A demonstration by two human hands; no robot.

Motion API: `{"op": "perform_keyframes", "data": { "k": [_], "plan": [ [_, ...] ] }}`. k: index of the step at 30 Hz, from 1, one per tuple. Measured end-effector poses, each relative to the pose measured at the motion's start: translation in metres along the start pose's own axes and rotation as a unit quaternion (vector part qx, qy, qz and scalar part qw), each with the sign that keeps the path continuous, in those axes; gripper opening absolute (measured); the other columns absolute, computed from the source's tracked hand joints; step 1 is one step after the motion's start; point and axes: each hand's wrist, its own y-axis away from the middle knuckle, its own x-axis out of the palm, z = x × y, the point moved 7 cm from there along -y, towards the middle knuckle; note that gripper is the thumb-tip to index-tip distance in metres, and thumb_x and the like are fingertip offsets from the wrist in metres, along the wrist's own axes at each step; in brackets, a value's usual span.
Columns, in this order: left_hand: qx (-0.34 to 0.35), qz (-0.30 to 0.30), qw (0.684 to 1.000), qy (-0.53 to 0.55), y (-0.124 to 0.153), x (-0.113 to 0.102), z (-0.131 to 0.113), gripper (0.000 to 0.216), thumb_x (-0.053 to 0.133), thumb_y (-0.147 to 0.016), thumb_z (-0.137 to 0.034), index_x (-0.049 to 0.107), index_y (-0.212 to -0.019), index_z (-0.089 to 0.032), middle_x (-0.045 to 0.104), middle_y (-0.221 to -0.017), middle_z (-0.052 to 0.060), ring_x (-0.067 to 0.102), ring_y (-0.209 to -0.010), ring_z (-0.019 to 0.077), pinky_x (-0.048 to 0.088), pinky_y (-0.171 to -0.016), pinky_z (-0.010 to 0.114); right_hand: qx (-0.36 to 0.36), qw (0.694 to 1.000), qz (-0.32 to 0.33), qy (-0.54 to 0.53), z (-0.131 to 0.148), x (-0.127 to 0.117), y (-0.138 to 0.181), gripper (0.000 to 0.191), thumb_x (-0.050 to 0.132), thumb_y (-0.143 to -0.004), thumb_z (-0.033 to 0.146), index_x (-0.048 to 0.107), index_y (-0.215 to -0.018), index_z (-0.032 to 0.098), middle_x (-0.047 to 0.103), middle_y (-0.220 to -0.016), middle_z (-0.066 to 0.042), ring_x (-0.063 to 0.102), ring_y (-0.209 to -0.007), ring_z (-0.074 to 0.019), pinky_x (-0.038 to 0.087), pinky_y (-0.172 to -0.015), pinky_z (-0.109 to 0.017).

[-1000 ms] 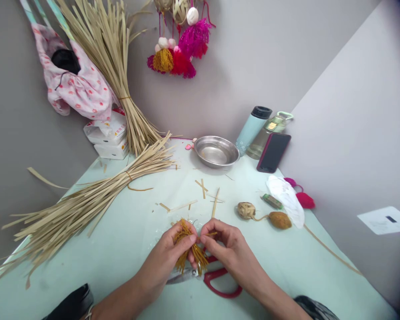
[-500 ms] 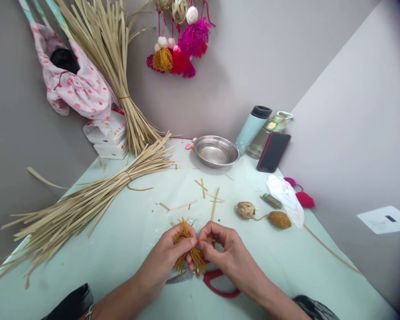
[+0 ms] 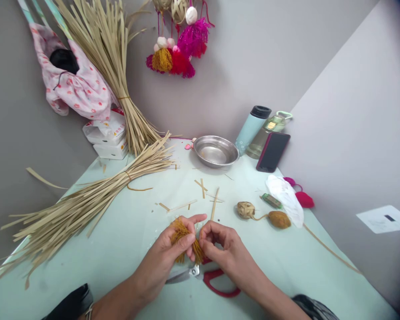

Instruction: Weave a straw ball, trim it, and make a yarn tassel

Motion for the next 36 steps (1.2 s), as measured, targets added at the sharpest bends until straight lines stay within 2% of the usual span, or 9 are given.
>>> {"op": "perform_keyframes", "data": {
  "k": [2,4,8,12,14,18,23,31,36],
  "plan": [
    [0.000,-0.013,1.000,-0.010,0.000,-0.002,-0.001,0.013,0.058,-0.089,-0.029,0.054,-0.080,-0.021,0.060,-0.097,0.002,0.051,-0.080,0.0132,0.042,-0.074,0.025,-0.003,1.000,-0.006,-0.006,-0.001,-0.002,-0.001,0.020,0.062,-0.082,0.032,0.055,-0.070,0.018,0.060,-0.059,0.001,0.055,-0.058,-0.0139,0.044,-0.055,-0.025],
    [-0.002,-0.012,1.000,-0.010,-0.001,-0.002,0.001,0.013,0.058,-0.089,-0.030,0.054,-0.081,-0.020,0.058,-0.102,0.001,0.049,-0.071,0.0100,0.042,-0.071,0.024,-0.005,1.000,-0.013,-0.023,-0.003,-0.003,-0.002,0.021,0.063,-0.082,0.035,0.056,-0.071,0.018,0.060,-0.059,0.002,0.056,-0.058,-0.0138,0.043,-0.055,-0.025],
    [-0.016,0.015,1.000,-0.022,-0.003,0.000,0.012,0.014,0.064,-0.085,-0.030,0.055,-0.091,-0.021,0.056,-0.080,-0.003,0.051,-0.064,0.0096,0.043,-0.066,0.023,0.002,0.995,0.014,-0.098,-0.004,0.001,-0.002,0.024,0.064,-0.083,0.040,0.057,-0.076,0.018,0.062,-0.058,0.001,0.061,-0.054,-0.0151,0.044,-0.052,-0.025],
    [-0.038,0.006,0.998,-0.046,-0.004,-0.003,0.020,0.015,0.064,-0.084,-0.030,0.058,-0.091,-0.018,0.056,-0.071,-0.003,0.053,-0.062,0.0102,0.044,-0.066,0.024,-0.001,0.982,0.071,-0.175,0.002,0.009,0.000,0.022,0.059,-0.088,0.040,0.057,-0.084,0.018,0.064,-0.060,0.000,0.065,-0.055,-0.0177,0.050,-0.057,-0.030],
    [-0.044,-0.001,0.998,-0.034,-0.004,-0.003,0.020,0.013,0.061,-0.086,-0.031,0.059,-0.087,-0.017,0.054,-0.069,-0.003,0.053,-0.060,0.0100,0.045,-0.065,0.024,-0.008,0.986,0.057,-0.159,0.004,0.005,0.001,0.021,0.056,-0.090,0.040,0.057,-0.087,0.019,0.065,-0.064,0.000,0.066,-0.059,-0.0180,0.050,-0.059,-0.030],
    [-0.036,-0.018,0.999,0.030,-0.004,-0.003,0.013,0.013,0.061,-0.086,-0.031,0.060,-0.088,-0.018,0.053,-0.074,-0.003,0.050,-0.061,0.0090,0.046,-0.062,0.023,-0.014,0.999,-0.005,-0.047,0.001,-0.007,0.000,0.019,0.058,-0.089,0.037,0.057,-0.084,0.019,0.062,-0.071,0.000,0.060,-0.065,-0.0155,0.047,-0.062,-0.027],
    [-0.030,-0.034,0.998,0.053,-0.002,-0.004,0.007,0.014,0.062,-0.085,-0.031,0.060,-0.084,-0.017,0.053,-0.076,-0.003,0.048,-0.060,0.0080,0.045,-0.061,0.022,0.004,0.997,0.032,0.070,-0.004,0.000,0.002,0.008,0.055,-0.087,0.023,0.058,-0.081,0.019,0.060,-0.066,0.001,0.050,-0.061,-0.0135,0.042,-0.059,-0.025],
    [-0.039,-0.049,0.997,-0.034,-0.005,-0.011,0.016,0.013,0.061,-0.085,-0.031,0.057,-0.089,-0.019,0.050,-0.060,-0.006,0.053,-0.059,0.0109,0.044,-0.064,0.024,-0.041,0.991,-0.052,0.116,0.008,-0.011,0.003,0.012,0.053,-0.087,0.025,0.059,-0.078,0.018,0.054,-0.067,0.002,0.047,-0.063,-0.0131,0.039,-0.060,-0.025],
    [-0.053,-0.034,0.998,-0.003,-0.005,-0.009,0.018,0.014,0.064,-0.083,-0.031,0.057,-0.088,-0.019,0.051,-0.064,-0.006,0.052,-0.056,0.0098,0.045,-0.061,0.024,-0.014,0.998,-0.034,0.054,0.002,-0.008,0.001,0.018,0.055,-0.087,0.032,0.057,-0.078,0.017,0.053,-0.065,0.002,0.046,-0.061,-0.0131,0.040,-0.058,-0.025]
  ]
}}
